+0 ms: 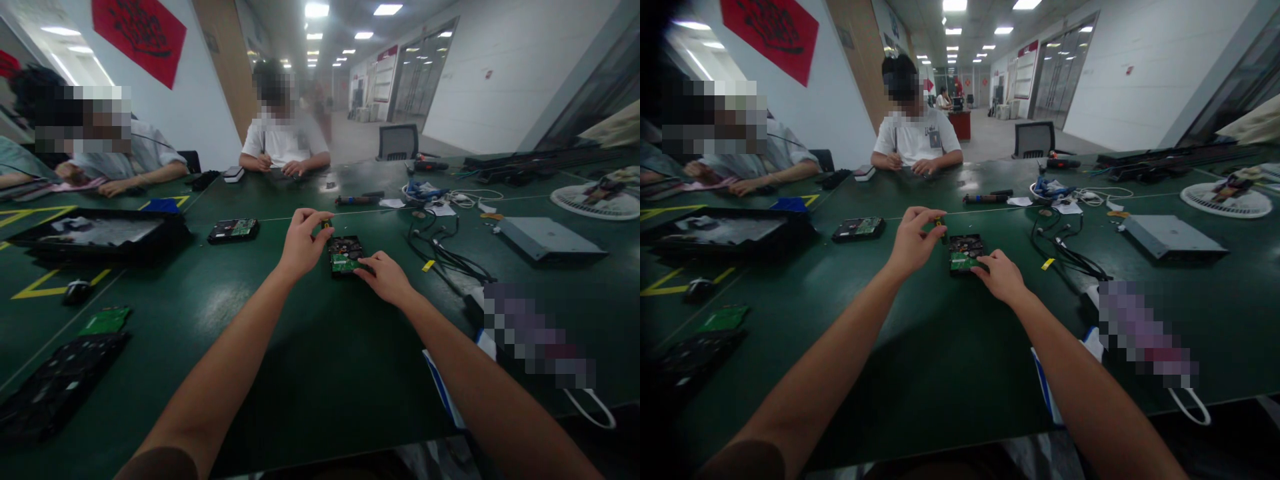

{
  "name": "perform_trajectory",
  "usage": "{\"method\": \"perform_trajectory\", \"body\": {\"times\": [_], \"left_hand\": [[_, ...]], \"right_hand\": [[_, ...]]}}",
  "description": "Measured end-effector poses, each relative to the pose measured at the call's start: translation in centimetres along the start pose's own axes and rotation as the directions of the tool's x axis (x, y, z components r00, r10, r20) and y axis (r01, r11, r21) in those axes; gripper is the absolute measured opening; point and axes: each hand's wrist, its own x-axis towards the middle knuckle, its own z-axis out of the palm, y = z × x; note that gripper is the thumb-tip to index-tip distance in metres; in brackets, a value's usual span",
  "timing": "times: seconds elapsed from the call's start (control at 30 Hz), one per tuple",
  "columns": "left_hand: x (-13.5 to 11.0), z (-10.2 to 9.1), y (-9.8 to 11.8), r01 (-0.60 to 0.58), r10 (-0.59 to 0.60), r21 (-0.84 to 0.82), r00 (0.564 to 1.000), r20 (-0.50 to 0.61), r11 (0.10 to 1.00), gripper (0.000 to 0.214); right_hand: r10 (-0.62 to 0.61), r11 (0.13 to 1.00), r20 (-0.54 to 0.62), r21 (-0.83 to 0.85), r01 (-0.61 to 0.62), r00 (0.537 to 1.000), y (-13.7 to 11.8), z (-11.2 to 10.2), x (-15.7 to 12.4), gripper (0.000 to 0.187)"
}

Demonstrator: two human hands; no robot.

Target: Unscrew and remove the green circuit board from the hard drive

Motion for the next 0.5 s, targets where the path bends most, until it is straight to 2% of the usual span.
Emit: {"method": "perform_trajectory", "body": {"times": [0.07, 0.17, 0.5], "left_hand": [[0.04, -0.13, 0.03, -0.042, 0.043, 0.081, 0.999, -0.013, 0.996, 0.035], [0.03, -0.09, 0.12, -0.071, 0.069, 0.1, 0.997, 0.022, 0.992, 0.043], [0.04, -0.06, 0.87, -0.007, 0.007, -0.013, 1.0, 0.011, 1.0, 0.034]], "right_hand": [[0.001, 1.0, -0.007, 0.003, -0.001, 1.0, 0.06, 0.13, 0.02, 0.041], [-0.001, 1.0, -0.011, -0.003, 0.001, 1.0, 0.12, 0.19, 0.07, 0.036], [0.0, 1.0, -0.034, 0.003, 0.0, 0.999, 0.04, -0.14, 0.14, 0.029]]}}
